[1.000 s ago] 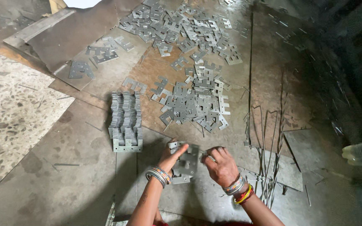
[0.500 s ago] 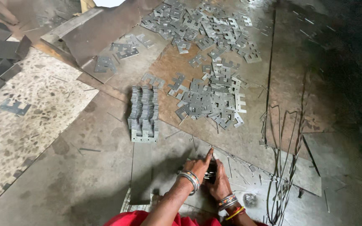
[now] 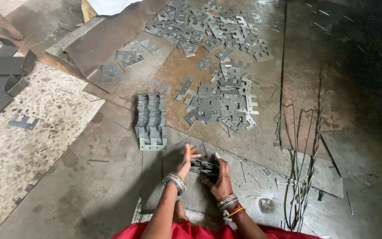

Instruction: The person sits on the floor and repeatedly picks up small metal brackets from a scattered pile, aligns them, and stacks them into a neat pile. The person continues this process throughout the clip.

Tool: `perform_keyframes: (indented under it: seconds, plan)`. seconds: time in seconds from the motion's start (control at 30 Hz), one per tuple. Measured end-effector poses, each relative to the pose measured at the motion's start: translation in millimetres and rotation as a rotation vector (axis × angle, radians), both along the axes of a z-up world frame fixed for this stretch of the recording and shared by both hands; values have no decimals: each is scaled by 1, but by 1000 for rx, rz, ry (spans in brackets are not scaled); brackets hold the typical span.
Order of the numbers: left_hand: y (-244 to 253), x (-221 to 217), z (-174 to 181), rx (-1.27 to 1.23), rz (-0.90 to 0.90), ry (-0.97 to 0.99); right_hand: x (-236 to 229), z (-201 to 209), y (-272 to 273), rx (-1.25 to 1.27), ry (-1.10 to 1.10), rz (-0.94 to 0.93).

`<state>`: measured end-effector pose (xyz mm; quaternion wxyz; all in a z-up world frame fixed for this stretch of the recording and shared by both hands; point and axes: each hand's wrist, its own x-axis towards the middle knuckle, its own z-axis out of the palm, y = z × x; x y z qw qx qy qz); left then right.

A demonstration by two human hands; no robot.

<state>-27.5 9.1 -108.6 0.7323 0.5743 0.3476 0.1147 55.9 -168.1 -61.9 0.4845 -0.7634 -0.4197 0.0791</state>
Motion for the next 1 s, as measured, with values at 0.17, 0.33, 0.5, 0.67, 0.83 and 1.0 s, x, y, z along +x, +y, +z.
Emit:
perform_keyframes:
  seconds: [0.17, 0.33, 0.5, 0.67, 0.83, 1.0]
  plan:
    - [-17, -5, 35, -228, -79, -95, -5, 3, 3, -26, 6, -214]
    - [-17, -1, 48, -244, -42, -85, -9, 6, 3, -33, -75, -167]
    - [-21, 3, 17, -215, 11, 14, -17, 15, 8, -105, 172, -226]
    - [-25, 20, -21, 15, 35, 78, -13, 18, 1, -65, -1, -338]
    - [-33, 22, -35, 59, 32, 0, -11, -2, -5, -45, -32, -142]
    - [-31, 10, -7, 135, -49, -182, -12, -23, -7, -67, -108, -83]
